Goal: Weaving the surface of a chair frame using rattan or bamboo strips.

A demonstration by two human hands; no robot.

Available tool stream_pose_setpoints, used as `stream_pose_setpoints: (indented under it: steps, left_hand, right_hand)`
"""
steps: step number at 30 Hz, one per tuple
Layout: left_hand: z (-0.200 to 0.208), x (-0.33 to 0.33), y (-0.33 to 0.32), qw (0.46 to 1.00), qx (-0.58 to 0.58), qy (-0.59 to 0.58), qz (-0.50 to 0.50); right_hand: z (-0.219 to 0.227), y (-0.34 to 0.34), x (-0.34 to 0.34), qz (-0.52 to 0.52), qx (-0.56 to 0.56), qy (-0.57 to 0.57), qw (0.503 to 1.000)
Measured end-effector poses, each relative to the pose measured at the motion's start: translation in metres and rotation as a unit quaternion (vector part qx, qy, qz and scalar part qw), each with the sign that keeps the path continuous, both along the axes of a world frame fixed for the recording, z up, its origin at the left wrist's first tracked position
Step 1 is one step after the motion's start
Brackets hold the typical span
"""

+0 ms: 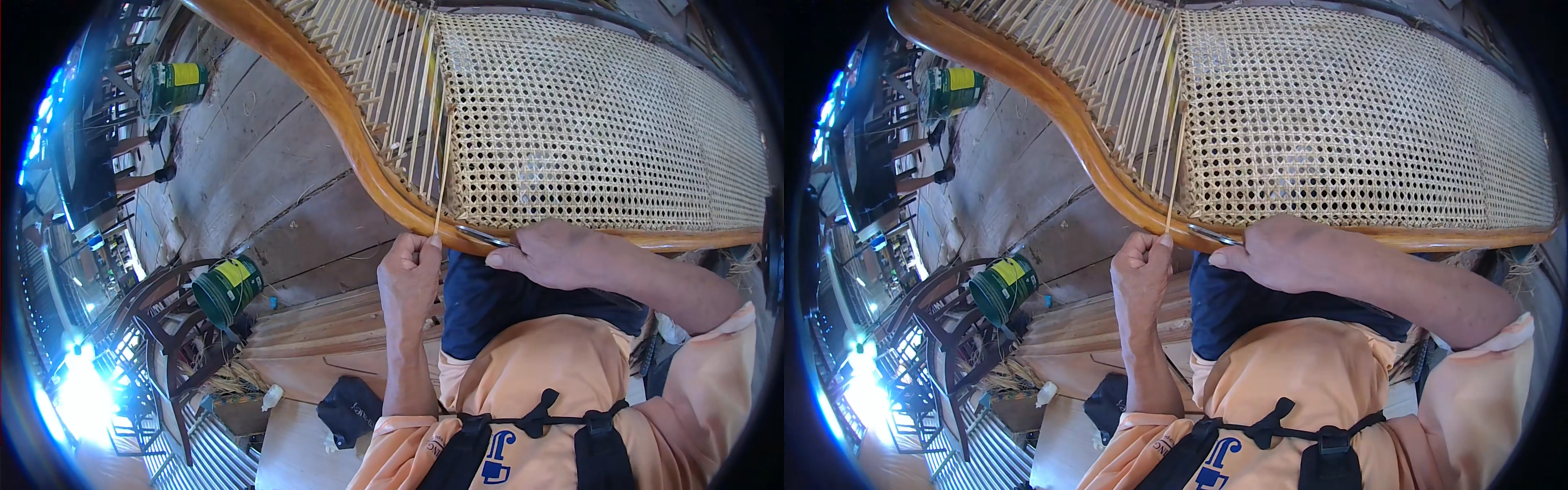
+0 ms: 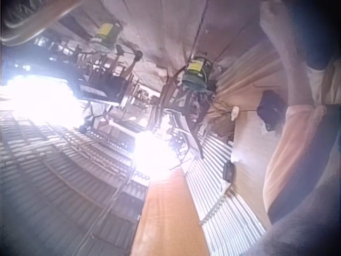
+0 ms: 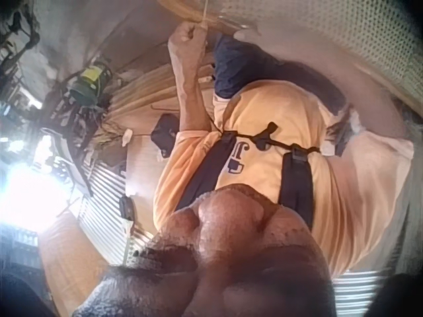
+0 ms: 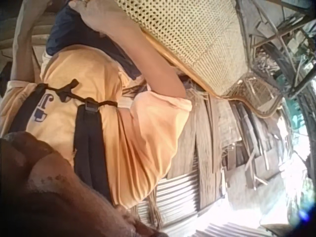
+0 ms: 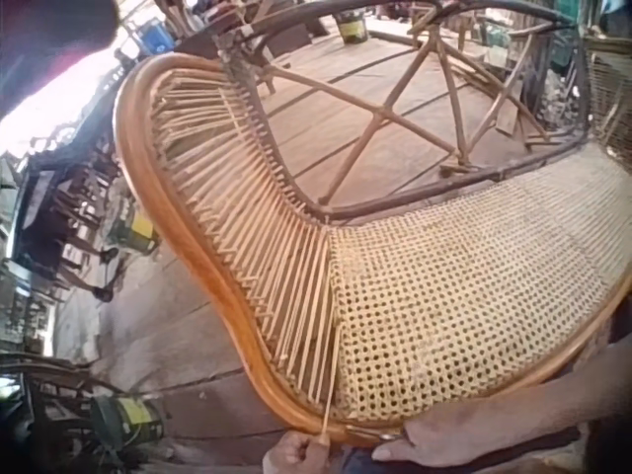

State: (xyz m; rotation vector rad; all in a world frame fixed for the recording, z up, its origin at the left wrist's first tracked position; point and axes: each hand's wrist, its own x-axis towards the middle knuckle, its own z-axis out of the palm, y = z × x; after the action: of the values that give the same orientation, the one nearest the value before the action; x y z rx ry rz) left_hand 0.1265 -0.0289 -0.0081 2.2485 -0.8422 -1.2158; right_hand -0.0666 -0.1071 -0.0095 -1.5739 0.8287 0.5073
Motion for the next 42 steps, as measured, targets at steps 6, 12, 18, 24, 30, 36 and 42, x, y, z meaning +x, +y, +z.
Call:
stream_pose_setpoints:
  steps: [6,12,18,24,30,36,42]
  left_hand:
    - [0.007,-0.002,-0.003,0.999,0.022,0.029,0.018]
    - [0.003,0.001,-0.002,1.0,0.009,0.026,0.005]
    - [-0.002,0.006,0.0,0.999,-0.007,0.046,0.001]
    - [-0.006,0.011,0.001,0.996,0.001,0.084,0.007]
    - [-0.004,0.011,0.001,0.996,-0.011,0.085,0.01]
    - [-0.004,0.008,-0.001,0.998,-0.008,0.055,-0.012]
    - [-0.007,0.022,0.016,0.995,-0.043,0.092,-0.004]
  right_hand:
    - [-0.003,-0.004,0.017,0.044,-0.045,-0.005,0.998]
    - [0.006,-0.005,0.026,0.039,-0.065,0.037,0.996]
    - [0.01,-0.004,0.03,0.044,-0.072,0.063,0.994]
    - [0.009,-0.001,0.028,0.031,-0.095,0.049,0.994]
    - [0.015,0.004,0.029,0.017,-0.104,0.057,0.993]
    - [0.013,0.007,0.03,0.018,-0.13,0.066,0.989]
    - [0.019,0.025,0.005,-0.062,-0.204,0.017,0.977]
